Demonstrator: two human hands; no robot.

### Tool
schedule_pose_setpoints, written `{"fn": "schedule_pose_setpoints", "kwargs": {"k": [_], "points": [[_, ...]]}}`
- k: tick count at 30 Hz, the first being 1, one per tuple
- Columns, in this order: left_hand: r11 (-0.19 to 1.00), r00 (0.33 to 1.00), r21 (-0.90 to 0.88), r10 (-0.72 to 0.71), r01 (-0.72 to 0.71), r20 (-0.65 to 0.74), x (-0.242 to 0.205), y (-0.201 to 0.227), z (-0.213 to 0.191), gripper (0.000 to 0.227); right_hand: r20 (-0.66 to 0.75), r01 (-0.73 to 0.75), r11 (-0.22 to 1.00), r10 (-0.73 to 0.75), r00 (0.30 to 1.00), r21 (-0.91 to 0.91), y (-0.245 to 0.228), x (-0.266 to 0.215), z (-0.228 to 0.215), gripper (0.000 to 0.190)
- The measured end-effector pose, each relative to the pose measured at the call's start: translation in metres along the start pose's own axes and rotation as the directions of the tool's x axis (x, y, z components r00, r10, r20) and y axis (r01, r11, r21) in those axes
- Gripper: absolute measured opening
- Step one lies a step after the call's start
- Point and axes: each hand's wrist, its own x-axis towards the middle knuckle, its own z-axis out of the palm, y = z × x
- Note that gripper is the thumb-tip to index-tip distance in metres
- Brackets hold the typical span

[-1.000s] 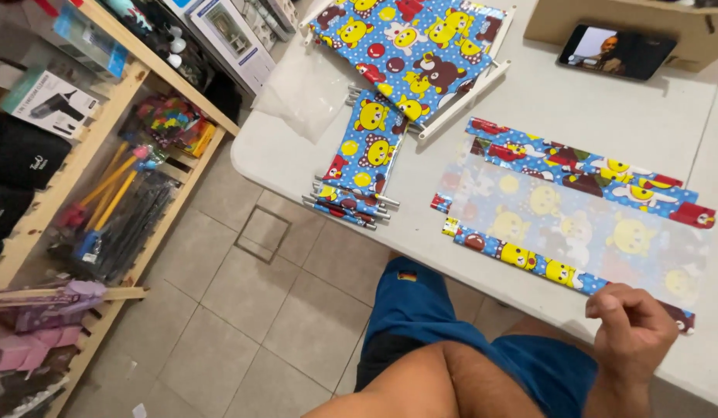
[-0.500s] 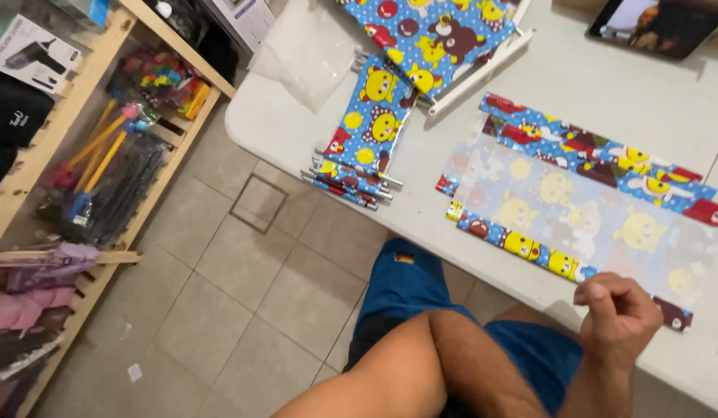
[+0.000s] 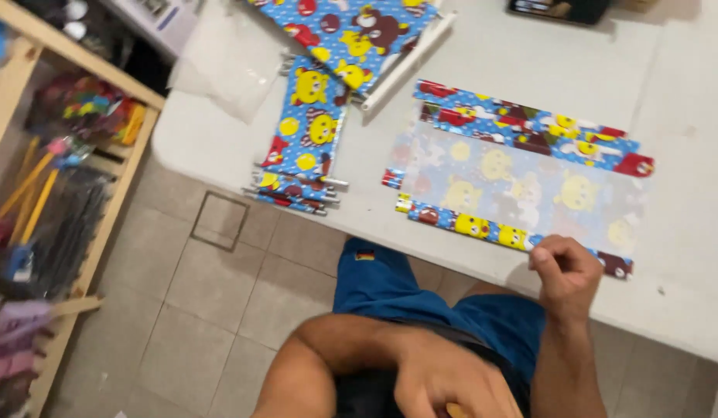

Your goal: Assembling a multi-tiered display rack by sliding metal rods through fabric sleeves and connecting them to plastic side supports.

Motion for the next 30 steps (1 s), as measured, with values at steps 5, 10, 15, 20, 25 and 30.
{"fn": "schedule_pose_setpoints", "kwargs": {"k": [5, 10, 15, 20, 25, 30], "points": [[0.846, 0.718, 0.307, -0.122, 0.436, -0.685, -0.084, 0.044, -0.094, 0.046, -0.026, 0.036, 0.936, -0.048, 0.999, -0.35, 0.008, 0.003, -0.019, 0.013], [0.109, 0.31, 0.369, 0.356, 0.923, -0.881, -0.125, 0.064, -0.215, 0.025, 0.156, 0.161, 0.684, -0.069, 0.985, -0.711, 0.003, 0.001, -0.013, 0.05], [-0.352, 0.286, 0.227, 0.125, 0.908, -0.95, -0.131, 0.028, -0.306, 0.028, 0.145, 0.162, 0.595, -0.077, 0.987, -0.787, 0.038, -0.006, -0.017, 0.056], [-0.572, 0.162, 0.181, -0.085, 0.8, -0.983, -0.144, 0.02, -0.359, 0.018, 0.129, 0.191, 0.624, -0.143, 0.981, -0.758, 0.043, -0.008, -0.017, 0.054], [-0.6, 0.49, 0.157, 0.442, 0.784, -0.751, -0.122, 0.126, -0.351, 0.018, 0.121, 0.198, 0.619, -0.165, 0.979, -0.76, 0.052, -0.01, -0.019, 0.055], [-0.199, 0.404, 0.391, 0.721, 0.899, -0.562, -0.105, 0.249, -0.236, 0.014, 0.114, 0.186, 0.617, -0.154, 0.981, -0.764, 0.049, -0.008, -0.019, 0.055]]}}
